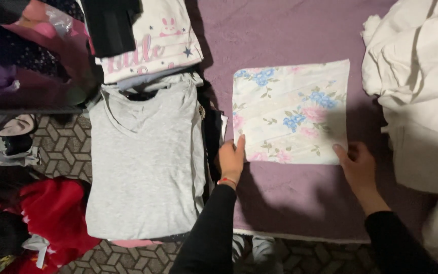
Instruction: The person folds several small pieces of fabric on a bed and places them into a shelf. The person picks up each item, unfolds it, folds it neatly, and then stores it in a shelf compartment.
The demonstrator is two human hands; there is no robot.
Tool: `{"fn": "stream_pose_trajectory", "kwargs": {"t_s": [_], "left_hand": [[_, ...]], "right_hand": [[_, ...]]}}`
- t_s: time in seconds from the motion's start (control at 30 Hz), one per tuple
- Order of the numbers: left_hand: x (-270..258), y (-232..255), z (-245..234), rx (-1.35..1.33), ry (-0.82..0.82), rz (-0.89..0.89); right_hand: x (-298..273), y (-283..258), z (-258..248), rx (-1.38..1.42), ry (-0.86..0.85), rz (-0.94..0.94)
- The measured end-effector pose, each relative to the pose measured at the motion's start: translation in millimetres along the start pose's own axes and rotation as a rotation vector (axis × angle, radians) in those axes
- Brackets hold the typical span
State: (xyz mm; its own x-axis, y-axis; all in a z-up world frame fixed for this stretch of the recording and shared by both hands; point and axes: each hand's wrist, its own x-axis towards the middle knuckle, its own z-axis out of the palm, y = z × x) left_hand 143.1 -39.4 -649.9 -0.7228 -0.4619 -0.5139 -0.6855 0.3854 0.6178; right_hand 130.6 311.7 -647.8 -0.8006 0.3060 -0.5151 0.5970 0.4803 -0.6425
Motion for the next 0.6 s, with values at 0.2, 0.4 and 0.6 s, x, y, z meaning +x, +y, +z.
{"fn": "stream_pose_trajectory", "kwargs": {"t_s": [0.2, 0.4, 0.6], "left_hand": [[-24.9, 38.0, -13.9, 0.09, 0.206, 0.166], [-6.2, 85.1, 28.6, 0.114, 0.363, 0.867], [51.0, 110.9, 59.2, 0.372, 0.212, 0.95]], "right_hand": [[2.7, 18.8, 8.7, -0.131, 0.118, -0.246], [0.5, -97.8, 76.4, -0.247, 0.533, -0.852], [8.0, -178.6, 131.1, -0.228, 0.017, -1.05]]}}
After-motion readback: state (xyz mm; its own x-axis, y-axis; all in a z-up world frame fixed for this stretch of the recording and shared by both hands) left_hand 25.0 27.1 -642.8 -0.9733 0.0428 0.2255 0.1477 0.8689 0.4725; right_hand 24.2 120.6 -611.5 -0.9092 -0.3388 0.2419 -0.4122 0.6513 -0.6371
